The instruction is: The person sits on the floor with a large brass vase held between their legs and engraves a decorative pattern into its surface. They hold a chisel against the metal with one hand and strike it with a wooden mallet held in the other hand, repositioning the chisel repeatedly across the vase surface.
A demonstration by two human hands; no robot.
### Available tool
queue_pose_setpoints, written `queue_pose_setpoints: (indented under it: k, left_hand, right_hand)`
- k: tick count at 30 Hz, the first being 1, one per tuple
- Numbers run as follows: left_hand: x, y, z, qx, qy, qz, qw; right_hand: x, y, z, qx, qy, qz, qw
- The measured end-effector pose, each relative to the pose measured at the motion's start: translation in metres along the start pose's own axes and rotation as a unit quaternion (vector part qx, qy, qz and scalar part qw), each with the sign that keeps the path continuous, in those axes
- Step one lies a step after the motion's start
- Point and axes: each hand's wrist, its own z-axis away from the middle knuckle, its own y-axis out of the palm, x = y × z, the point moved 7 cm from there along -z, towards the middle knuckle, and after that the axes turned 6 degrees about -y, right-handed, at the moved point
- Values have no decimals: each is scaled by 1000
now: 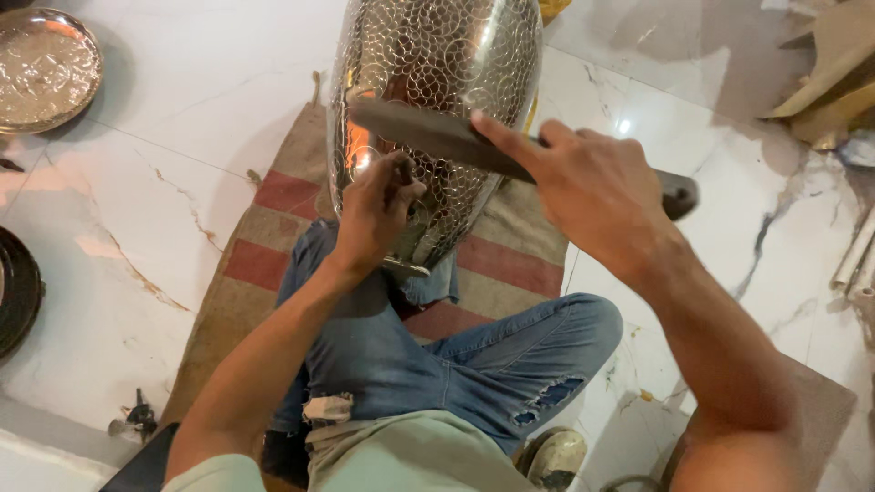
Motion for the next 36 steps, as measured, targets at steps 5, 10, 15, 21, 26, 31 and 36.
queue_pose_setpoints:
  k: [5,10,15,21,26,31,36]
  left_hand:
    - [14,3,27,-104,-70,-1,992]
    - [9,8,30,-153,-34,72,985]
    - [7,11,12,-88,-49,12,995]
    - [-1,12,8,-79,-12,16,997]
    - [1,16,10,-56,-29,-18,998]
    - [-1,18,-3,25,-24,-46,998]
    - [-17,29,-26,170,93,-74,978]
  right_hand:
    - [30,-18,-5,-25,-84,100,991]
    - [24,-5,7,-34,-52,70,996]
    - [-17,24,9,28,52,37,998]
    - [-21,13,9,-97,-9,8,995]
    - [-14,2,11,-42,-30,109,993]
    - [-23,5,11,-45,-4,-27,999]
    - [-38,46,40,-85,61,-101,989]
